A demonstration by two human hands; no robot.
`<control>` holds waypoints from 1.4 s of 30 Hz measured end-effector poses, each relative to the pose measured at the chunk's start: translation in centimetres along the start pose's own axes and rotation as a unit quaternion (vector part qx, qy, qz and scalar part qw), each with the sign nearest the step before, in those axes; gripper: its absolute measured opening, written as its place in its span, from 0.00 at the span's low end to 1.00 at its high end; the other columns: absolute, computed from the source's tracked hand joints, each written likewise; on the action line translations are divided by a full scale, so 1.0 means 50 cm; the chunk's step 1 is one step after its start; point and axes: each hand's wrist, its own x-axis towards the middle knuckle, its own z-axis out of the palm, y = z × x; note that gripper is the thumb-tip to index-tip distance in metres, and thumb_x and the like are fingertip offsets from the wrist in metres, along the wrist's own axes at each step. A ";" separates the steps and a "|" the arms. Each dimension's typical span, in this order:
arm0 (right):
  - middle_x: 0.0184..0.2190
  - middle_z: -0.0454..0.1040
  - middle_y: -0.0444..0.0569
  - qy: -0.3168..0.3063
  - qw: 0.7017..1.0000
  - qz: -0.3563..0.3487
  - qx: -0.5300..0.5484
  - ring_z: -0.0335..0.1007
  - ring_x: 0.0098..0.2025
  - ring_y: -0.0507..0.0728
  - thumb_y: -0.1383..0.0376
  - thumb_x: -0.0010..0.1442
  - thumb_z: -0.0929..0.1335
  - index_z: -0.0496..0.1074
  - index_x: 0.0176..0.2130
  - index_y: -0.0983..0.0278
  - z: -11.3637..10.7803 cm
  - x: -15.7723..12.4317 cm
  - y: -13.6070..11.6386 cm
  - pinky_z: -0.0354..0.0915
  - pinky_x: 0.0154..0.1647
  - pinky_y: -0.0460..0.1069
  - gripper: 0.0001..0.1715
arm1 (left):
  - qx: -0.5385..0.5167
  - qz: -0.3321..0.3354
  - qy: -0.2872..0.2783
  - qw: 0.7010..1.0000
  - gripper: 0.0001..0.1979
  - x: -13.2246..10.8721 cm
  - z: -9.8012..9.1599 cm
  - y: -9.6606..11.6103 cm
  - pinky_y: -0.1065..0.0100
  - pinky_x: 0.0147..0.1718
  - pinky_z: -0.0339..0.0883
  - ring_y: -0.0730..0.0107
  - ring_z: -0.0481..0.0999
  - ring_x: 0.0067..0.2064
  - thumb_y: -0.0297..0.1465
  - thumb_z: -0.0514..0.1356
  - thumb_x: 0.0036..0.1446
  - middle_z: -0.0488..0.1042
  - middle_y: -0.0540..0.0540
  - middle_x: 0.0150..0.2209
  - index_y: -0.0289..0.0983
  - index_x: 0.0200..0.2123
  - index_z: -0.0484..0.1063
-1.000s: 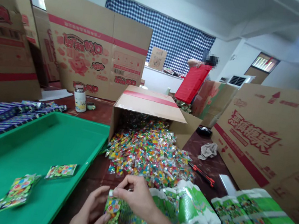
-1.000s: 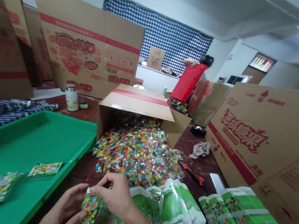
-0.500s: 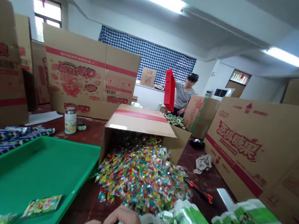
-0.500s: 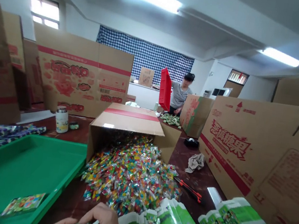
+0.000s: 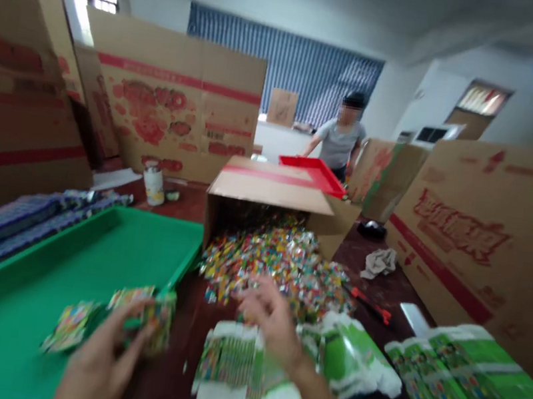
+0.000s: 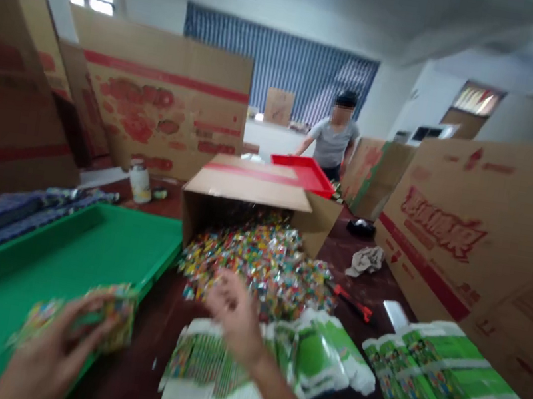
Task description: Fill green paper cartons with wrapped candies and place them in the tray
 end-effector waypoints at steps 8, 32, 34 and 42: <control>0.30 0.78 0.51 0.030 0.950 0.015 -0.311 0.74 0.34 0.58 0.60 0.60 0.67 0.77 0.36 0.65 -0.165 0.055 0.088 0.66 0.34 0.50 0.12 | 0.222 0.187 -0.007 0.957 0.25 -0.023 0.027 -0.023 0.53 0.57 0.65 0.54 0.70 0.57 0.34 0.57 0.62 0.69 0.36 0.55 0.37 0.61 0.58; 0.30 0.73 0.44 -0.153 0.977 0.028 -0.144 0.72 0.30 0.52 0.59 0.64 0.67 0.72 0.36 0.63 0.025 0.060 0.084 0.67 0.30 0.46 0.11 | -0.053 -0.013 -0.190 0.980 0.09 -0.075 0.133 -0.032 0.67 0.42 0.65 0.67 0.71 0.40 0.38 0.57 0.63 0.73 0.47 0.38 0.38 0.40 0.70; 0.27 0.72 0.43 -0.129 0.986 0.039 -0.096 0.71 0.25 0.51 0.58 0.62 0.68 0.72 0.34 0.64 0.024 0.049 0.059 0.66 0.26 0.45 0.11 | -0.187 -0.093 -0.225 0.952 0.10 -0.066 0.125 -0.015 0.72 0.34 0.63 0.71 0.69 0.34 0.38 0.61 0.60 0.70 0.50 0.31 0.37 0.33 0.68; 0.26 0.71 0.42 -0.086 0.995 0.036 -0.022 0.70 0.23 0.50 0.59 0.60 0.70 0.73 0.33 0.64 0.033 0.017 0.002 0.66 0.24 0.45 0.10 | -0.441 -0.330 -0.236 0.801 0.21 -0.078 0.130 0.040 0.63 0.39 0.72 0.57 0.79 0.39 0.40 0.73 0.43 0.79 0.46 0.34 0.38 0.37 0.72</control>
